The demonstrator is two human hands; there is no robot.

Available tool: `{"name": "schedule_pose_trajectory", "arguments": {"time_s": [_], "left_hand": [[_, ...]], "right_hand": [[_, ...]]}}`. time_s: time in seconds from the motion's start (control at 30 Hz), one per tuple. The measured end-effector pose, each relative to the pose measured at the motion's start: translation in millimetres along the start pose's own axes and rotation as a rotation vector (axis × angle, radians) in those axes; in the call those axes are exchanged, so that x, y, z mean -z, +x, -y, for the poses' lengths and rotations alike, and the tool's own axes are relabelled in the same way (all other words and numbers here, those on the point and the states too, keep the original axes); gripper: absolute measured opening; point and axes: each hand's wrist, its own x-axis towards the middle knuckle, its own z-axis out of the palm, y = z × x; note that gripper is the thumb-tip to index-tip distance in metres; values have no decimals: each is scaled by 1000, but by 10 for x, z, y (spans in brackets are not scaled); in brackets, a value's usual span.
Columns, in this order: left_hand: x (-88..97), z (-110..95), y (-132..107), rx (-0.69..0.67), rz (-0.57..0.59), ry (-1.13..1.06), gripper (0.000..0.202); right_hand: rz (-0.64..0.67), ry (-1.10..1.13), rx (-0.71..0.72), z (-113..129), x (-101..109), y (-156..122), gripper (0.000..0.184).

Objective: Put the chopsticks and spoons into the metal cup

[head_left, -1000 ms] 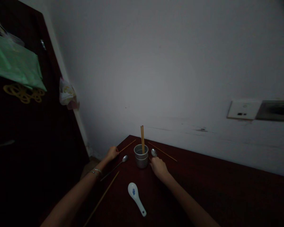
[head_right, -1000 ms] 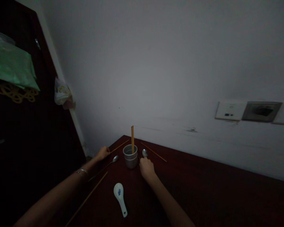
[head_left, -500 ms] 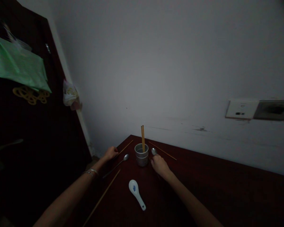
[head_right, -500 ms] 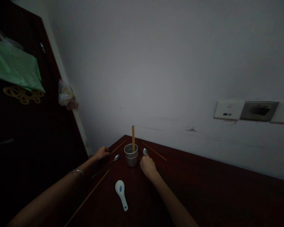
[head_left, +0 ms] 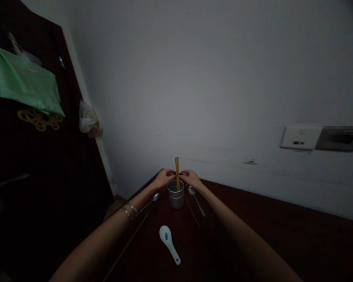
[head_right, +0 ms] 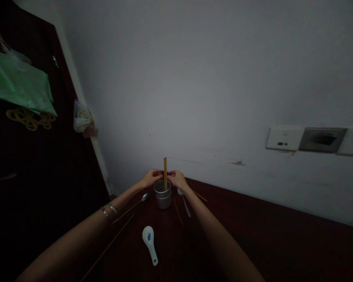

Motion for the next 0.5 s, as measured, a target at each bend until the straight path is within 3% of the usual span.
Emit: {"name": "schedule_pose_trajectory", "arguments": {"time_s": [0.13, 0.27, 0.5], "left_hand": [[-140, 120, 53, -32, 15, -47, 27], [-166, 190, 44, 3, -21, -35, 22], [-135, 75, 21, 80, -108, -221, 20]], "right_hand": [[13, -113, 75, -8, -97, 93, 26], [-6, -125, 114, -13, -129, 88, 22], [-44, -132, 148, 72, -80, 42, 22]]}}
